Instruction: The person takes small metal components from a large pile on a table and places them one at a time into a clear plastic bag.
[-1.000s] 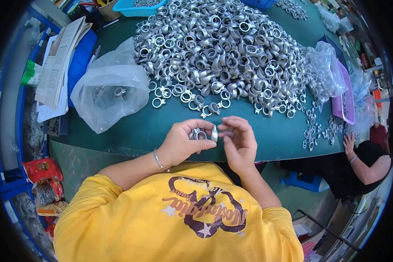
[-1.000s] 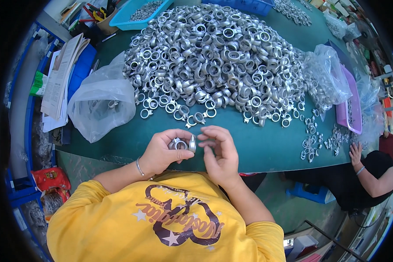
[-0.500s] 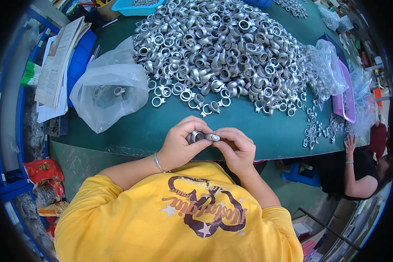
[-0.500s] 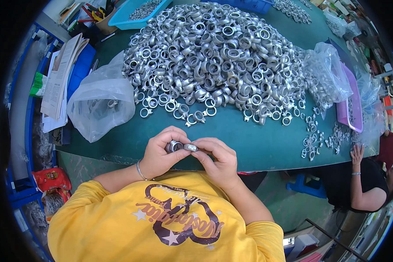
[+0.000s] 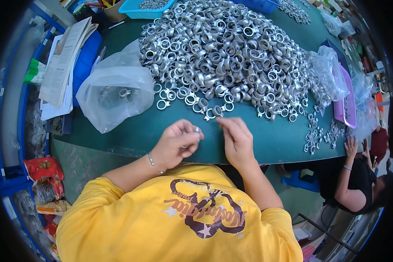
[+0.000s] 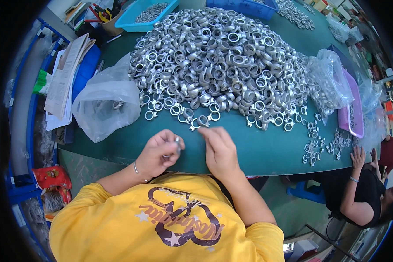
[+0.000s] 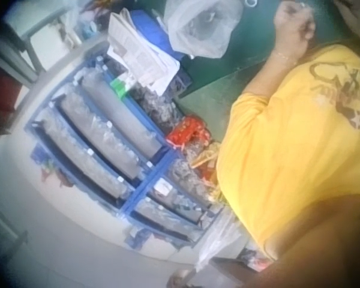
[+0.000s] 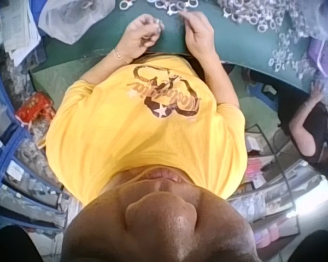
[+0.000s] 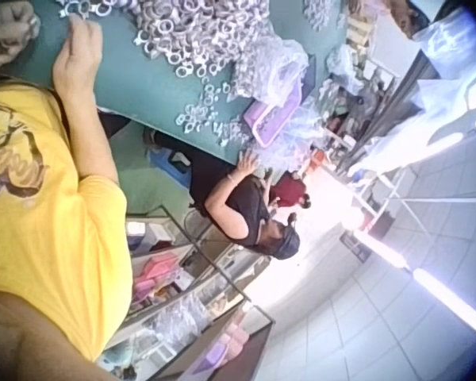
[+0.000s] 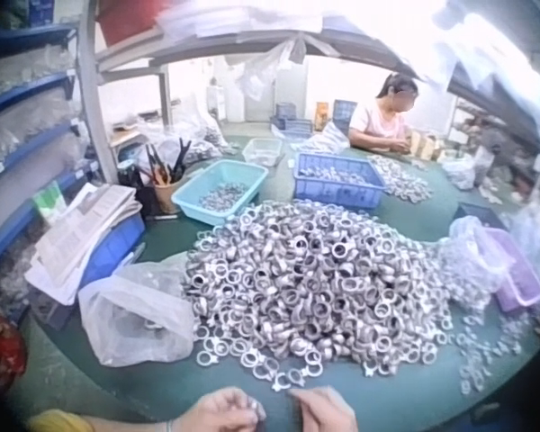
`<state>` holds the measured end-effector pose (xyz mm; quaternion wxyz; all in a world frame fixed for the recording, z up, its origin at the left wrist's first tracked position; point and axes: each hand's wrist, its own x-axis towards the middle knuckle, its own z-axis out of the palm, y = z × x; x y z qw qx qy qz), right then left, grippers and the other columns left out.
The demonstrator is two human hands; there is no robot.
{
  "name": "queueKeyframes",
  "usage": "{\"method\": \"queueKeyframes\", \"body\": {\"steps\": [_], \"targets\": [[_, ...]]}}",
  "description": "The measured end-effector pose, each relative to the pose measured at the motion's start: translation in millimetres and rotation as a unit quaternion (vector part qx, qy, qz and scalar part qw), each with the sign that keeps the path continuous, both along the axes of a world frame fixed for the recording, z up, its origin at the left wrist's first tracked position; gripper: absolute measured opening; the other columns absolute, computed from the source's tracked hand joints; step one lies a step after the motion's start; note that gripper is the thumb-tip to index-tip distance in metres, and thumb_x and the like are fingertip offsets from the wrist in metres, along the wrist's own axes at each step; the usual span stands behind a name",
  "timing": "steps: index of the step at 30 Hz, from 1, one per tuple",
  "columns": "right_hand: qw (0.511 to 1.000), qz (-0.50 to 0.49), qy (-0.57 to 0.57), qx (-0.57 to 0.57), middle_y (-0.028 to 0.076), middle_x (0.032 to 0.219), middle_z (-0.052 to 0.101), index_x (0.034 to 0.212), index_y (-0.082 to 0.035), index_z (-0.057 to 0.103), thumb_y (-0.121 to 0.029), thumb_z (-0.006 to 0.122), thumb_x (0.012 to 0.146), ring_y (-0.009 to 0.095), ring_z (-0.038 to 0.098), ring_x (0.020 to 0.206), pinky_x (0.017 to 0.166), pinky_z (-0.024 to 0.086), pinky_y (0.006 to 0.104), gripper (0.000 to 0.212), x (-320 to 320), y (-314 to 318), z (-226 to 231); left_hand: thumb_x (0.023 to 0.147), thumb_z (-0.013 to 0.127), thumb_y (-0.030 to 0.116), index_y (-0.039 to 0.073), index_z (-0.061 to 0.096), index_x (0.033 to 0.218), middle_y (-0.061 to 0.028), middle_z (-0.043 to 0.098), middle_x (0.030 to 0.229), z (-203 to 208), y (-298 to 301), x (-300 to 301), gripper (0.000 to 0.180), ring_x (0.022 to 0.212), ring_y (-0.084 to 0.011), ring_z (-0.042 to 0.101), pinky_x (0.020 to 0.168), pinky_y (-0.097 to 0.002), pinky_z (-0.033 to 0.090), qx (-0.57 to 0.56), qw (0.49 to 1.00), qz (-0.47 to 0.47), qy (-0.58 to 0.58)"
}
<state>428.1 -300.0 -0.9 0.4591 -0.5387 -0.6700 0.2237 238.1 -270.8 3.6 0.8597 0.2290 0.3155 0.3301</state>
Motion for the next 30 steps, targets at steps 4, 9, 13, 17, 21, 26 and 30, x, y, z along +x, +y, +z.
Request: {"method": "queueKeyframes", "body": {"steps": [4,9,13,17,21,26,30], "targets": [[0.988,-0.05,-0.141,-0.04,0.012,0.086,0.051,0.101,-0.006,0.058,-0.009,0.064,0.076,0.029,0.053,0.08,0.067,0.046,0.0369,0.026,-8,23,-1,0.084,0.05,0.014,0.007,0.047,0.106,-0.0118,0.052,0.087,11,15,-30,0.023,0.063,-0.0132,0.048,0.042,-0.0193,0.035,-0.084,0.98,0.139,-0.117],[0.987,-0.065,-0.138,-0.043,0.012,0.086,0.053,0.091,-0.004,0.058,-0.009,0.064,0.074,0.031,0.053,0.079,0.068,0.046,0.0373,0.018,-2,23,-7,0.088,0.047,0.012,0.0,0.049,0.104,-0.0122,0.055,0.098,22,68,-79,0.02,0.086,-0.0232,0.056,0.074,-0.0324,0.05,0.02,0.903,0.41,-0.127],[0.989,-0.131,-0.062,-0.023,0.012,0.075,0.057,0.091,-0.001,0.058,-0.001,0.06,0.073,0.024,0.058,0.062,0.056,0.048,0.0308,0.018,2,20,-6,0.09,0.045,0.008,-0.001,0.047,0.112,-0.0131,0.053,0.107,22,89,-92,0.024,0.106,-0.0262,0.049,0.094,-0.0413,0.042,-0.001,0.9,0.417,-0.127],[0.972,-0.121,0.128,-0.157,0.01,0.081,0.062,0.095,0.004,0.059,0.001,0.059,0.077,0.014,0.061,0.065,0.059,0.05,0.024,0.018,10,11,-8,0.09,0.045,0.01,-0.003,0.048,0.109,-0.0153,0.052,0.11,13,75,-71,0.022,0.102,-0.0251,0.052,0.091,-0.0352,0.045,0.057,0.901,0.427,-0.046],[0.894,-0.061,0.377,-0.236,0.013,0.088,0.062,0.094,0.009,0.057,0.005,0.054,0.081,0.018,0.064,0.074,0.066,0.054,0.0261,0.014,5,2,0,0.086,0.054,0.009,0.001,0.056,0.094,-0.0074,0.06,0.08,5,32,-35,0.012,0.067,-0.0125,0.059,0.054,-0.0208,0.048,0.174,0.958,0.227,0.025],[0.915,-0.041,0.375,-0.141,0.015,0.094,0.061,0.096,0.009,0.053,0.009,0.052,0.08,0.023,0.063,0.087,0.076,0.052,0.0293,0.016,-8,-10,5,0.088,0.053,0.018,-0.001,0.059,0.093,-0.0066,0.059,0.075,19,12,12,0.02,0.06,-0.0118,0.056,0.051,-0.022,0.046,0.047,0.98,-0.123,0.152],[0.993,0.031,0.093,0.072,0.017,0.102,0.062,0.08,0.001,0.059,0.01,0.061,0.067,0.03,0.059,0.1,0.084,0.048,0.032,0.016,-7,-8,8,0.086,0.057,0.016,-0.001,0.059,0.096,-0.0064,0.06,0.08,11,10,22,0.019,0.066,-0.0113,0.057,0.058,-0.0214,0.047,0.013,0.993,-0.076,0.09]]}}
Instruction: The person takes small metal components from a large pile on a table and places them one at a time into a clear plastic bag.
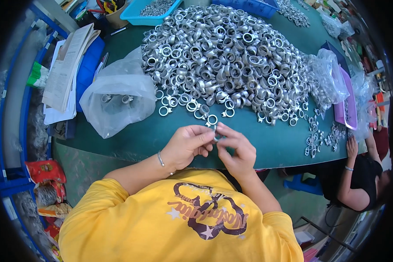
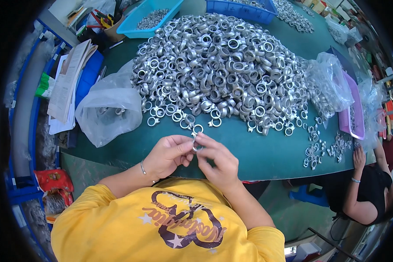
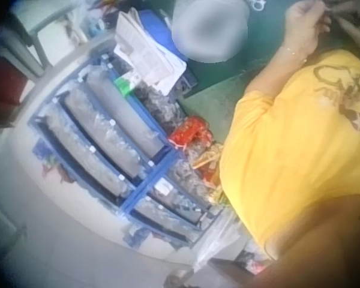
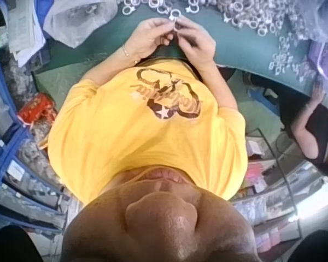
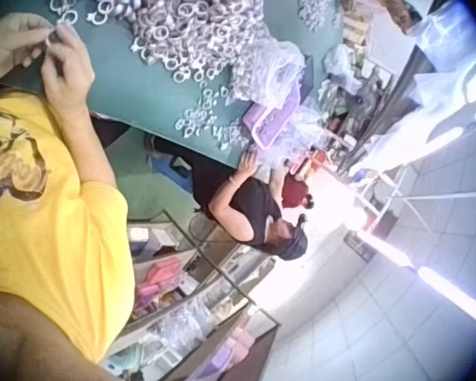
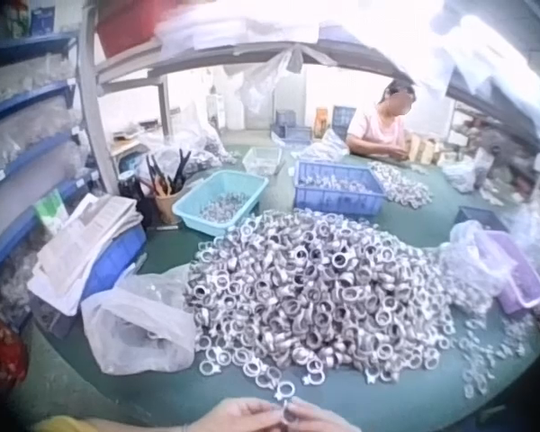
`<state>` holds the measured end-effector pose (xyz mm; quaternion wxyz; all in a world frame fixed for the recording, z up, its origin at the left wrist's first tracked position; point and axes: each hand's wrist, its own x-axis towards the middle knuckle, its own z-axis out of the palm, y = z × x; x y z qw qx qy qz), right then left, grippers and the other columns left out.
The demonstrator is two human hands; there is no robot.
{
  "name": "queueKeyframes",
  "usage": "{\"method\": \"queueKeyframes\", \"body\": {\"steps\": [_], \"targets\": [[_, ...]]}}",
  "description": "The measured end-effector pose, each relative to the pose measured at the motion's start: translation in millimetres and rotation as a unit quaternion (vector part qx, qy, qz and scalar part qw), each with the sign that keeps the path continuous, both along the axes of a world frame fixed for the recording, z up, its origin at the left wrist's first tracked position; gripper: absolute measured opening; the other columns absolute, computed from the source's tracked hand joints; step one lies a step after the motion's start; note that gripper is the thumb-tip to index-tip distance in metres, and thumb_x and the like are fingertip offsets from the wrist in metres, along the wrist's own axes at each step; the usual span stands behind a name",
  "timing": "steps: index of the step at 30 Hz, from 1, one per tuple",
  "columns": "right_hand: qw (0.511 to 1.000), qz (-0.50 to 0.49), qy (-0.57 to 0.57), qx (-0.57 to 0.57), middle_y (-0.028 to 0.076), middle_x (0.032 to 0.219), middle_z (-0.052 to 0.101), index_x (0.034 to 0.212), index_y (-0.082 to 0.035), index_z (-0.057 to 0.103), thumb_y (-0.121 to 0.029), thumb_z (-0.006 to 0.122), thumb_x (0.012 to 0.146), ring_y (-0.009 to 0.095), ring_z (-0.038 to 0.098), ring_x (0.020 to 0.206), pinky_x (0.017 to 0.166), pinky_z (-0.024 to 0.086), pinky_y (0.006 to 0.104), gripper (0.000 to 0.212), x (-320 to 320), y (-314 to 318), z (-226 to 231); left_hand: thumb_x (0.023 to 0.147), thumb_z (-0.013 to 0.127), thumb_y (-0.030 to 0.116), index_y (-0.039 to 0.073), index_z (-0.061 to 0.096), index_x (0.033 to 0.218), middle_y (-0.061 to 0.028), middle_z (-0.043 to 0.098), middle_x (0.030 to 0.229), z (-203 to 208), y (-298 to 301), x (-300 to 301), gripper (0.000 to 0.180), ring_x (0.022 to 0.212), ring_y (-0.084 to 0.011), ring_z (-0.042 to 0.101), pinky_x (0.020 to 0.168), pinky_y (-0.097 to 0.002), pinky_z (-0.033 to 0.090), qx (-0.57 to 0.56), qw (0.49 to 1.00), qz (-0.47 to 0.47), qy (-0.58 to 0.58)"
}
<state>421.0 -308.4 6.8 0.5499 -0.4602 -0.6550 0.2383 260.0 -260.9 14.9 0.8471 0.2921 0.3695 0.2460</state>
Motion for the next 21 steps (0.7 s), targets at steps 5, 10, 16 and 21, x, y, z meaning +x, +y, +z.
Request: {"method": "queueKeyframes", "body": {"steps": [5,10,16,21], "targets": [[0.97,-0.012,0.223,-0.096,0.016,0.114,0.053,0.095,0.003,0.056,0.013,0.05,0.077,0.023,0.055,0.105,0.087,0.045,0.0299,0.021,-4,-8,-5,0.081,0.059,0.0,-0.004,0.059,0.092,-0.0085,0.055,0.092,-2,-4,4,0.012,0.073,-0.0136,0.06,0.063,-0.0237,0.051,0.222,0.974,0.03,0.031],[0.934,0.021,0.274,-0.231,0.009,0.102,0.053,0.103,0.003,0.056,-0.001,0.049,0.088,0.013,0.055,0.091,0.074,0.046,0.0221,0.018,8,-7,-8,0.078,0.06,-0.006,-0.006,0.059,0.09,-0.009,0.053,0.097,1,-4,5,0.012,0.077,-0.0145,0.06,0.068,-0.0231,0.053,0.306,0.951,0.026,0.035],[0.95,0.048,0.247,-0.186,0.007,0.096,0.055,0.098,0.002,0.059,-0.006,0.051,0.088,0.009,0.054,0.083,0.069,0.045,0.0207,0.015,8,-10,-9,0.078,0.06,-0.006,-0.006,0.06,0.092,-0.0088,0.053,0.097,3,-6,6,0.014,0.079,-0.0138,0.06,0.069,-0.0214,0.052,0.364,0.929,0.016,0.059],[0.999,-0.041,-0.029,-0.007,0.01,0.094,0.056,0.088,-0.001,0.062,0.004,0.064,0.073,0.021,0.057,0.08,0.068,0.047,0.0265,0.015,5,-6,0,0.087,0.052,0.005,-0.005,0.057,0.102,-0.0109,0.057,0.096,0,-5,3,0.019,0.084,-0.0166,0.06,0.072,-0.0252,0.052,0.307,0.946,0.037,0.101]]}}
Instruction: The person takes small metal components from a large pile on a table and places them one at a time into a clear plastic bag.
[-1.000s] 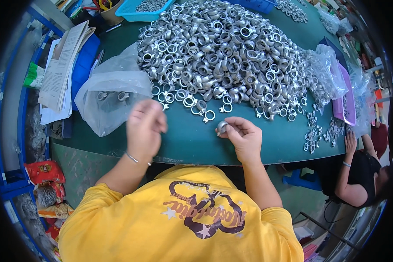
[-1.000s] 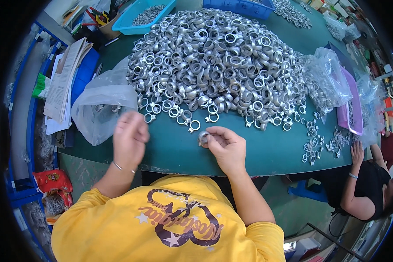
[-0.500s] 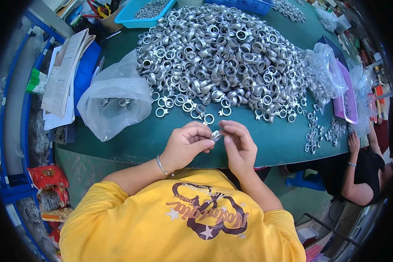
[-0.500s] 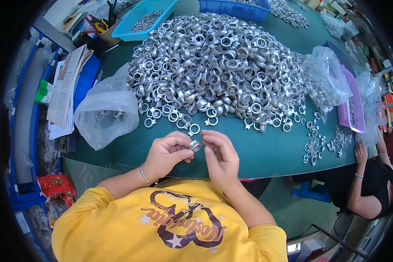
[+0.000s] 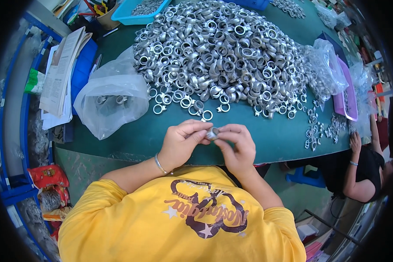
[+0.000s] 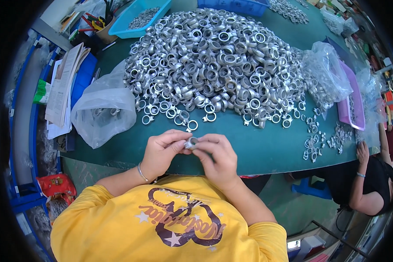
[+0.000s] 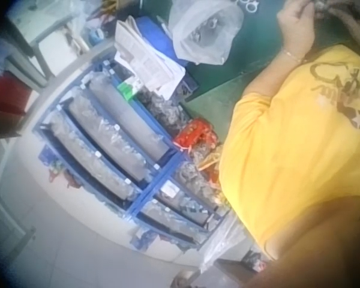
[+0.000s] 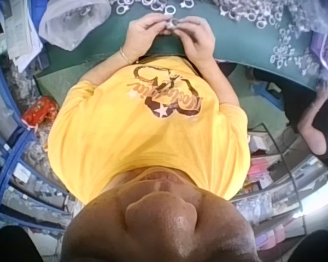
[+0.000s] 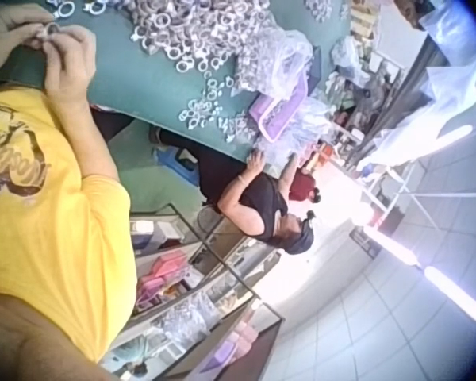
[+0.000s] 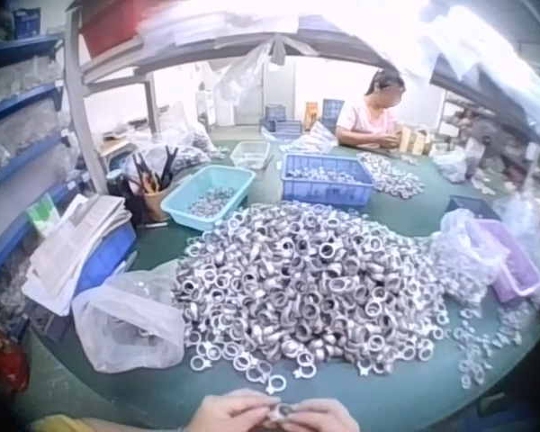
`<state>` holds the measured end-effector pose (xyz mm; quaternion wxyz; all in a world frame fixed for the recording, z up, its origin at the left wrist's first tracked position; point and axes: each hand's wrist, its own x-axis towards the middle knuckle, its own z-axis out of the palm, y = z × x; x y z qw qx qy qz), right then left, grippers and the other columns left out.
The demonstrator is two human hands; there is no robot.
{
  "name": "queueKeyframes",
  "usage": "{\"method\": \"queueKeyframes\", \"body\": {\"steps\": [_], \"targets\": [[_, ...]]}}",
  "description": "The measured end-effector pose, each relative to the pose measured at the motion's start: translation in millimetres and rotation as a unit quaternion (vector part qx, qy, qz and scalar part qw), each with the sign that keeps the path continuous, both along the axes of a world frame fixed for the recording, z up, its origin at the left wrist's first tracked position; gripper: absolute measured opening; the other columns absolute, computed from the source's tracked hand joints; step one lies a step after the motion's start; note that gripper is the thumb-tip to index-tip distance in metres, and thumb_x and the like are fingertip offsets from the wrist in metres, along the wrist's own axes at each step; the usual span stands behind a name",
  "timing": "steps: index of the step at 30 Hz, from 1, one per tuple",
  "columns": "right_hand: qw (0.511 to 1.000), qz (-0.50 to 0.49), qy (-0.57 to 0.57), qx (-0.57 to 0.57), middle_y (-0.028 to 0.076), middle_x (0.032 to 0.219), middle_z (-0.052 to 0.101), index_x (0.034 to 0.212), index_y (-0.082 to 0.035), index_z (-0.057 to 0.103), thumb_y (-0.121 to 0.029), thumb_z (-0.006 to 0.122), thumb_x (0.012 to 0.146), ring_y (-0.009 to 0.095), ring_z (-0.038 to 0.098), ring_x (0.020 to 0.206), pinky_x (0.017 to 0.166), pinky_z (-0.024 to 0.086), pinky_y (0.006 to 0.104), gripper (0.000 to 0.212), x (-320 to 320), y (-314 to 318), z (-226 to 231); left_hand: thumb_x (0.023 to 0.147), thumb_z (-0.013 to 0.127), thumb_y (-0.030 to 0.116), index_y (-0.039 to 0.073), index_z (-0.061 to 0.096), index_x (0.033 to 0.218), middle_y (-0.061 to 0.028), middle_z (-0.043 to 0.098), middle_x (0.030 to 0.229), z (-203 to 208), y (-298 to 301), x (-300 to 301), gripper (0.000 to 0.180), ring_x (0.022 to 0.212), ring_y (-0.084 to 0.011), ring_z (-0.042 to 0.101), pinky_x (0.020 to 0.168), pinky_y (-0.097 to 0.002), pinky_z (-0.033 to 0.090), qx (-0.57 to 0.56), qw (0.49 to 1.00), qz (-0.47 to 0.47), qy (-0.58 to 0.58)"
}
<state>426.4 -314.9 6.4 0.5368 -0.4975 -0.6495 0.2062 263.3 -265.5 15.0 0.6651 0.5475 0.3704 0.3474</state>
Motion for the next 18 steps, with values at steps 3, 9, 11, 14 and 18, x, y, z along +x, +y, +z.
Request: {"method": "queueKeyframes", "body": {"steps": [3,9,11,14,18], "targets": [[0.994,0.057,-0.061,0.073,0.009,0.087,0.059,0.084,-0.001,0.062,0.005,0.067,0.066,0.026,0.058,0.078,0.069,0.048,0.0325,0.02,-6,6,6,0.093,0.043,0.017,-0.003,0.052,0.11,-0.0123,0.059,0.096,4,4,-3,0.029,0.086,-0.0192,0.06,0.07,-0.028,0.052,-0.352,0.912,0.038,-0.209],[0.973,-0.038,-0.228,-0.016,0.008,0.089,0.054,0.09,-0.004,0.062,0.004,0.057,0.067,0.027,0.051,0.08,0.067,0.041,0.0353,0.025,-6,31,-12,0.092,0.044,0.02,0.002,0.053,0.1,-0.0077,0.056,0.082,-11,6,-22,0.021,0.07,-0.0141,0.055,0.056,-0.0237,0.046,-0.375,0.913,0.054,-0.153],[0.965,-0.033,-0.256,-0.035,0.008,0.089,0.055,0.089,-0.005,0.062,0.002,0.058,0.067,0.026,0.051,0.079,0.067,0.041,0.0348,0.023,-2,36,-18,0.091,0.047,0.019,0.003,0.053,0.099,-0.0064,0.055,0.08,-9,7,-22,0.019,0.068,-0.0125,0.053,0.055,-0.0225,0.045,-0.342,0.93,0.058,-0.124],[0.969,-0.02,-0.241,-0.057,0.007,0.085,0.055,0.084,-0.006,0.062,0.0,0.062,0.068,0.025,0.051,0.078,0.066,0.041,0.0336,0.018,-2,35,-17,0.086,0.056,0.016,0.003,0.054,0.096,-0.0043,0.055,0.076,-3,5,-21,0.016,0.064,-0.0098,0.052,0.053,-0.0199,0.043,-0.302,0.947,0.071,-0.084],[0.998,0.013,-0.06,-0.03,0.008,0.079,0.057,0.082,-0.005,0.061,0.002,0.066,0.068,0.026,0.054,0.072,0.063,0.044,0.0325,0.017,-7,23,-10,0.079,0.064,0.006,0.001,0.058,0.089,-0.0019,0.054,0.068,1,3,-15,0.013,0.057,-0.0071,0.049,0.051,-0.0183,0.041,-0.215,0.975,0.048,-0.005]]}}
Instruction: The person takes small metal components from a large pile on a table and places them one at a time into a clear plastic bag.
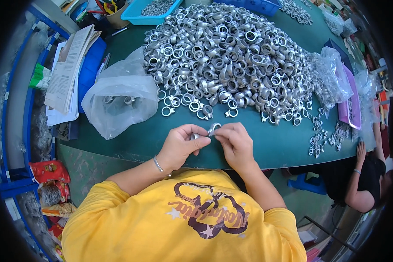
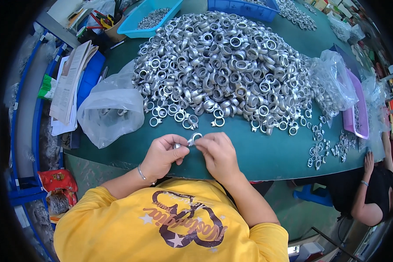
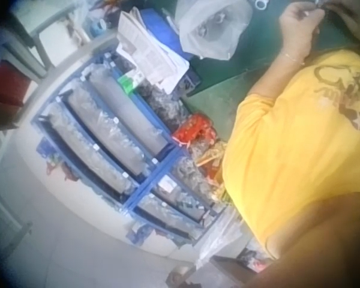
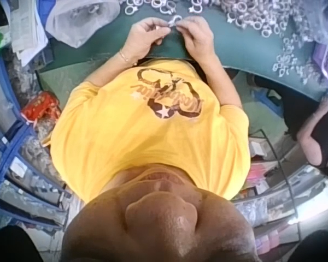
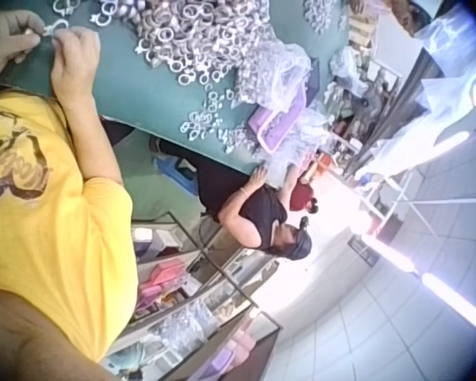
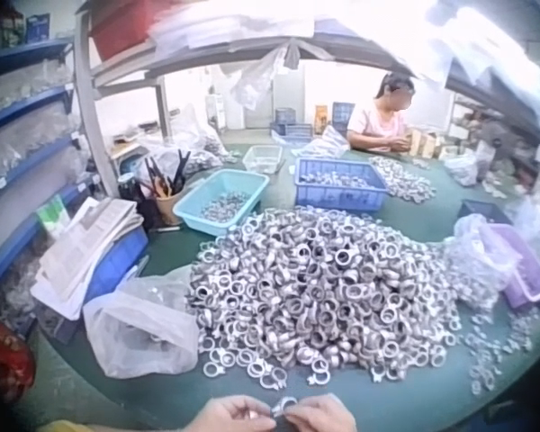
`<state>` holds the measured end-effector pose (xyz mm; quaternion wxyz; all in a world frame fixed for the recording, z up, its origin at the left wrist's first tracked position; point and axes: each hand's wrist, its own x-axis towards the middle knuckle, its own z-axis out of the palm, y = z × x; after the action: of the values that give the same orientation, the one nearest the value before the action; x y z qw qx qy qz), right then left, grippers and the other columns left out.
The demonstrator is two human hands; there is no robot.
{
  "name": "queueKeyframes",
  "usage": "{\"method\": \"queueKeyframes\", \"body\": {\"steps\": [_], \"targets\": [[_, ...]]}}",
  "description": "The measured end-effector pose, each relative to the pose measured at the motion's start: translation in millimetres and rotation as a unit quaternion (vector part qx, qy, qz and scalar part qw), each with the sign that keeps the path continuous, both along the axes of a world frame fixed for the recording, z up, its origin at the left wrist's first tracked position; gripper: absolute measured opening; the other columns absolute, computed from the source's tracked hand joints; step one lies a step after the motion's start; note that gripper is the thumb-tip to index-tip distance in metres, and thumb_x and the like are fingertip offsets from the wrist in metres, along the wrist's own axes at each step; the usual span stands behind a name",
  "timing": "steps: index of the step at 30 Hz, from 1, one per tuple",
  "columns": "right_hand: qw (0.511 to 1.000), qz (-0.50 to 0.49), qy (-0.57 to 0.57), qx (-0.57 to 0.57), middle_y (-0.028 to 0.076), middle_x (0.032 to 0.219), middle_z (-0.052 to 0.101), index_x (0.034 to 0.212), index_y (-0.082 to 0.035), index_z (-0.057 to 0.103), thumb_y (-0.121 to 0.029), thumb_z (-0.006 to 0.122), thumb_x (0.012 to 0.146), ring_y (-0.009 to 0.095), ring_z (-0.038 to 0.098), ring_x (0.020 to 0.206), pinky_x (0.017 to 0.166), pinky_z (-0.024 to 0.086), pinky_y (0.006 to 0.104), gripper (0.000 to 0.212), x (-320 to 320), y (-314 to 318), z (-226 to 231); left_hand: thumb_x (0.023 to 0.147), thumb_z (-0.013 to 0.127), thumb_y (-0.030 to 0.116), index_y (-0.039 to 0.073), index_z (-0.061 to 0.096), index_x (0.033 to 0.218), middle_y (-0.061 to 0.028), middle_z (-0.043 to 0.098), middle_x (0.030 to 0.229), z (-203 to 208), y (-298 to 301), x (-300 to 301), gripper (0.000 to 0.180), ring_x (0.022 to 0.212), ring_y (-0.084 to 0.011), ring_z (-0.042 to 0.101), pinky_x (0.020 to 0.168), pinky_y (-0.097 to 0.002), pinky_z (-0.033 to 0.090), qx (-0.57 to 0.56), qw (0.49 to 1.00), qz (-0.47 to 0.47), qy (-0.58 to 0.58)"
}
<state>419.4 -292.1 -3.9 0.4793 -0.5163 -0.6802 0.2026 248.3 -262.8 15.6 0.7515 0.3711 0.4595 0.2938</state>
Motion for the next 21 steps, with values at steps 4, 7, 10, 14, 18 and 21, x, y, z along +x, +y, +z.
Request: {"method": "queueKeyframes", "body": {"steps": [4,7,10,14,18,21], "targets": [[0.997,0.029,-0.023,0.061,0.01,0.081,0.058,0.089,-0.002,0.058,0.003,0.064,0.071,0.023,0.057,0.073,0.063,0.046,0.0291,0.019,-3,-14,-1,0.074,0.066,-0.001,-0.001,0.061,0.087,-0.0023,0.056,0.08,-5,-3,3,0.014,0.062,-0.0062,0.05,0.051,-0.0177,0.039,0.166,0.986,-0.02,0.022],[0.912,-0.007,0.382,-0.15,0.008,0.088,0.06,0.105,0.002,0.05,-0.004,0.055,0.086,0.01,0.057,0.077,0.064,0.047,0.0212,0.02,-7,-24,0,0.073,0.068,-0.001,0.0,0.064,0.087,-0.0026,0.057,0.085,-2,-2,3,0.015,0.064,-0.0062,0.05,0.052,-0.0173,0.038,0.34,0.936,-0.051,0.076],[0.84,0.093,0.449,-0.291,0.009,0.092,0.059,0.103,0.001,0.053,-0.003,0.053,0.087,0.01,0.057,0.078,0.064,0.047,0.0216,0.017,8,-24,3,0.072,0.069,0.0,0.002,0.065,0.088,-0.0032,0.057,0.085,-4,-4,2,0.016,0.066,-0.0061,0.05,0.053,-0.0168,0.037,0.365,0.927,-0.049,0.074],[0.851,0.122,0.468,-0.203,0.012,0.102,0.058,0.103,0.002,0.053,0.002,0.058,0.082,0.013,0.058,0.082,0.068,0.049,0.0225,0.021,3,-26,1,0.072,0.07,0.001,0.002,0.065,0.085,-0.0038,0.058,0.084,-5,-10,7,0.015,0.067,-0.0072,0.052,0.055,-0.0178,0.04,0.278,0.96,-0.005,0.021],[0.85,0.071,0.488,-0.185,0.015,0.103,0.058,0.102,0.003,0.053,0.008,0.06,0.077,0.016,0.059,0.088,0.075,0.05,0.0253,0.026,-4,-26,13,0.072,0.07,0.003,0.002,0.065,0.084,-0.0039,0.059,0.082,-6,-7,4,0.013,0.066,-0.0077,0.052,0.055,-0.0186,0.04,0.286,0.958,-0.009,-0.004],[0.866,0.087,0.465,-0.164,0.015,0.101,0.058,0.101,0.004,0.053,0.01,0.061,0.075,0.017,0.059,0.09,0.078,0.05,0.0263,0.027,-2,-28,5,0.071,0.068,-0.004,0.001,0.063,0.084,-0.0046,0.058,0.084,-2,-6,2,0.014,0.069,-0.0064,0.053,0.055,-0.0159,0.039,0.331,0.942,-0.045,0.026]]}}
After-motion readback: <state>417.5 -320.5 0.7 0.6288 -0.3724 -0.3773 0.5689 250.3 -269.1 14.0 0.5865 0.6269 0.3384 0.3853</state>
